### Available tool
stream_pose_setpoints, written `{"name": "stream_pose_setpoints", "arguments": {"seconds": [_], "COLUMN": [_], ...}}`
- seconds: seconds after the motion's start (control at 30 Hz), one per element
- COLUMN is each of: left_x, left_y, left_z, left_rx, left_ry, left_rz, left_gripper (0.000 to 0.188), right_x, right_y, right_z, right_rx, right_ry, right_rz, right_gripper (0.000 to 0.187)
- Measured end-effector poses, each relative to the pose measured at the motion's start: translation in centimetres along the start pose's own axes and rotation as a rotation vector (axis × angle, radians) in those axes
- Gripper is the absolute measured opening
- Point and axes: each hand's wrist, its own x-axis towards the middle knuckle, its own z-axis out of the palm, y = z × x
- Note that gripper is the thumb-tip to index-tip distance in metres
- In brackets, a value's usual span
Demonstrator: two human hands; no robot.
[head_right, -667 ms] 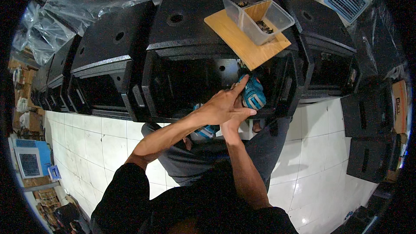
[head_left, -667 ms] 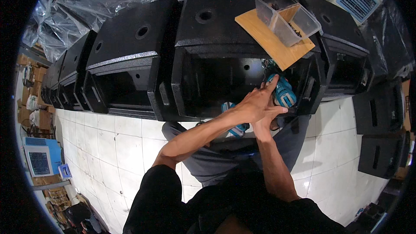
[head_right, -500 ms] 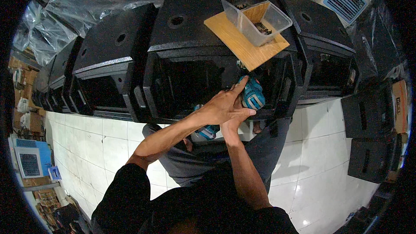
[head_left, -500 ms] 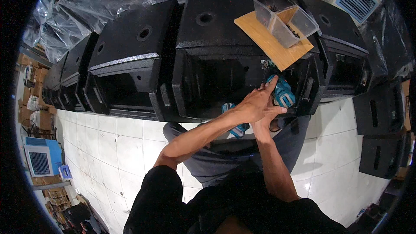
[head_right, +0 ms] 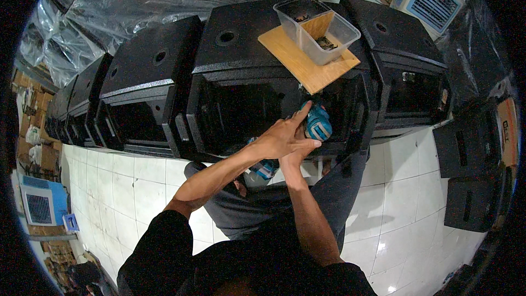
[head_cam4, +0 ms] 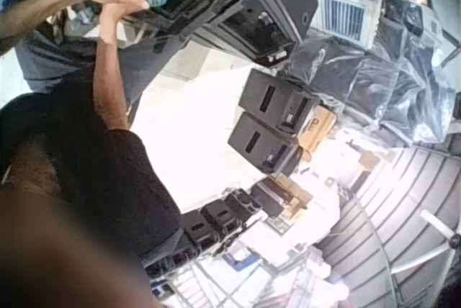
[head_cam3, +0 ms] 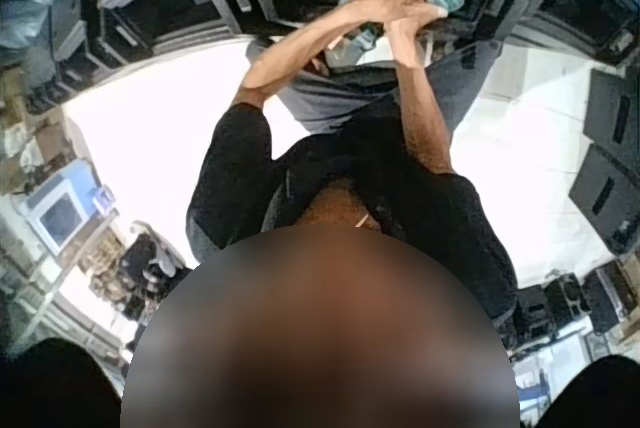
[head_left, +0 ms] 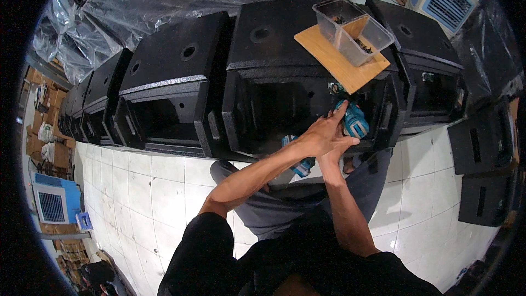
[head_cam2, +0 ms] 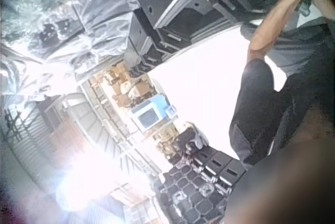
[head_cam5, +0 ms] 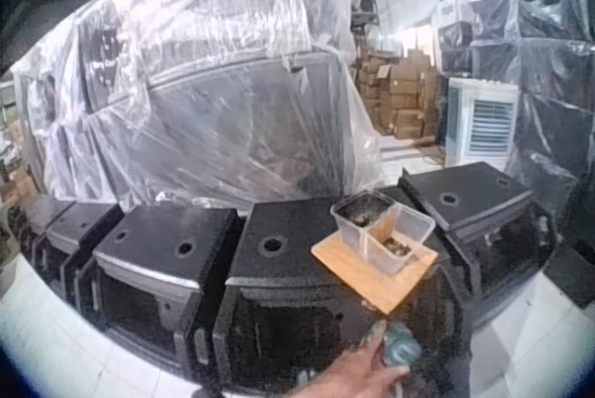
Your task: The person uses a cordless drill to fasten screws into small green circuit boards mounted on the interior of stacked black plastic enclosures. They repeatedly pick screws from a container, align them, and drive them in while working along a row of units.
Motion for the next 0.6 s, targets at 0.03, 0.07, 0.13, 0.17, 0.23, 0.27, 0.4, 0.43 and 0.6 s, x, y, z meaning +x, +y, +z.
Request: {"name": "stream_pose_setpoints", "arguments": {"seconds": [0.03, 0.07, 0.13, 0.17, 0.23, 0.27, 0.4, 0.43, 0.6], "left_x": [-0.02, 0.03, 0.16, 0.17, 0.19, 0.22, 0.08, 0.10, 0.12], "left_y": [-0.05, -0.02, 0.03, -0.09, -0.38, -0.43, -0.43, -0.37, -0.16], "left_z": [-0.07, -0.06, 0.09, 0.17, 0.32, 0.40, 0.44, 0.36, 0.40], "left_rx": [-0.008, 0.001, 0.020, 0.012, -0.005, 0.001, -0.002, -0.006, 0.017], "left_ry": [-0.005, -0.008, -0.015, -0.010, 0.003, 0.004, 0.005, 0.004, -0.002], "left_rz": [-0.001, -0.011, -0.031, -0.024, -0.008, -0.007, -0.009, -0.010, -0.026], "left_gripper": [0.109, 0.109, 0.109, 0.110, 0.110, 0.110, 0.110, 0.111, 0.109], "right_x": [-0.02, -0.19, -0.03, -0.01, -0.05, -0.01, 0.00, 0.00, 0.10], "right_y": [-0.03, -0.02, -0.02, -0.01, -0.01, 0.00, -0.04, -0.02, 0.01], "right_z": [-0.10, -0.07, -0.15, -0.19, -0.23, -0.20, -0.29, -0.22, 0.03], "right_rx": [0.001, 0.001, -0.001, 0.000, -0.003, -0.001, -0.003, -0.002, 0.008], "right_ry": [-0.004, -0.002, -0.006, -0.005, -0.006, -0.003, 0.000, 0.003, 0.009], "right_rz": [0.001, 0.003, 0.002, 0.006, 0.004, 0.004, 0.003, 0.005, 0.011], "right_gripper": [0.029, 0.029, 0.028, 0.028, 0.028, 0.028, 0.028, 0.028, 0.027]}}
